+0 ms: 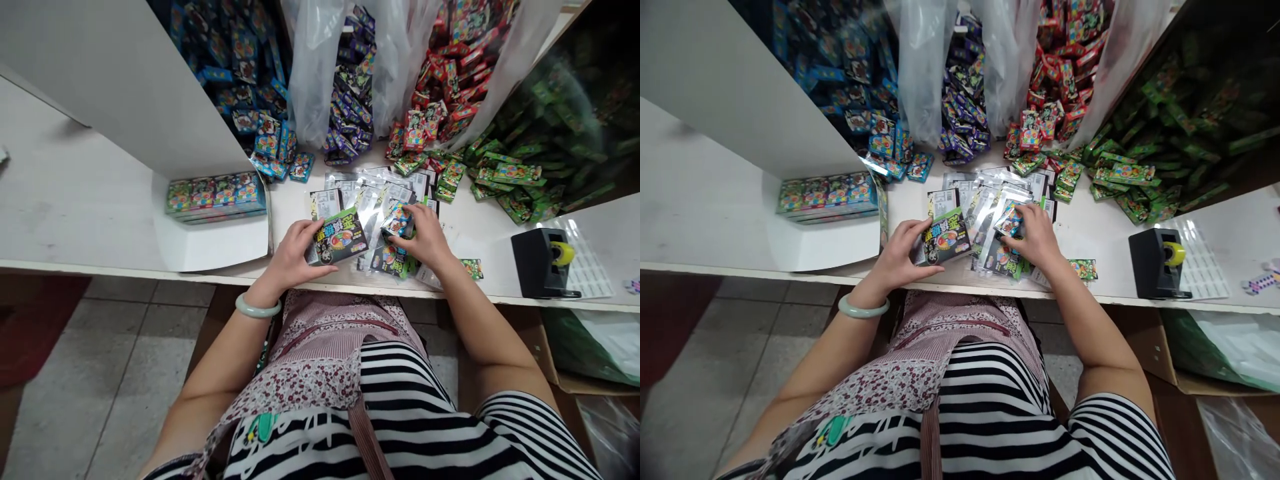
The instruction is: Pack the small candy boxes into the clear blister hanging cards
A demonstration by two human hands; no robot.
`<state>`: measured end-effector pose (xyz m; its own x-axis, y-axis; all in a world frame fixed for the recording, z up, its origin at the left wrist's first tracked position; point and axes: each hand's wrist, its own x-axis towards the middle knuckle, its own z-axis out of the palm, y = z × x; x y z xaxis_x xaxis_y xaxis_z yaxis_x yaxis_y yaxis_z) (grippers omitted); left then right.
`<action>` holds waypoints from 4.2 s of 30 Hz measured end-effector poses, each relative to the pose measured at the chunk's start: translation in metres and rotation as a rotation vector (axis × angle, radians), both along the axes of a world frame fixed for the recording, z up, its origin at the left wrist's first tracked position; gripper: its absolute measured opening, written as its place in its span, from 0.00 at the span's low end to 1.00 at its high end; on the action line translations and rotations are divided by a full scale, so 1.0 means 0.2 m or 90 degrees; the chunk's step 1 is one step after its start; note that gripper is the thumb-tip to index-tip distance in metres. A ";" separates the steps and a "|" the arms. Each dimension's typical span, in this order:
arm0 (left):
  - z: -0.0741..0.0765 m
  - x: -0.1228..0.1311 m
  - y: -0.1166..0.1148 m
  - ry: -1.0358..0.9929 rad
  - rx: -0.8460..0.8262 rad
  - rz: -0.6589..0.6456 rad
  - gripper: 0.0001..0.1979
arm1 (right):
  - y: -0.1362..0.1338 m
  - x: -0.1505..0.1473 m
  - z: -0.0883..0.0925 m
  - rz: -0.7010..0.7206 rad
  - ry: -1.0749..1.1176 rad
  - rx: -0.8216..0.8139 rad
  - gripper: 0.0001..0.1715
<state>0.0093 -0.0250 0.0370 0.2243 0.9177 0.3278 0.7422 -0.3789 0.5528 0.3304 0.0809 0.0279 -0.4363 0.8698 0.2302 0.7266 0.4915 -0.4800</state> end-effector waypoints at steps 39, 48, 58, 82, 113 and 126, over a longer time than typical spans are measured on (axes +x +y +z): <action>0.04 0.37 -0.18 -0.593 -0.179 -0.006 0.31 | -0.21 -0.21 0.32 0.241 0.258 -0.315 0.13; -0.03 0.33 -0.26 -0.665 -0.148 0.074 0.28 | -0.43 -0.32 0.06 0.020 0.528 -0.278 0.22; 0.09 0.33 -0.15 -0.619 -0.068 0.108 0.06 | -0.30 -0.28 0.21 0.113 0.472 -0.300 0.12; 0.28 0.25 -0.11 -0.548 -0.174 -0.019 0.10 | -0.25 -0.29 0.39 0.233 0.368 -0.409 0.17; 0.11 0.27 -0.13 -0.513 -0.161 0.001 0.12 | -0.38 -0.31 0.21 0.159 0.406 -0.158 0.03; 0.05 0.26 -0.06 -0.493 -0.183 0.116 0.15 | 0.11 0.58 0.00 -0.360 -0.044 -0.198 0.13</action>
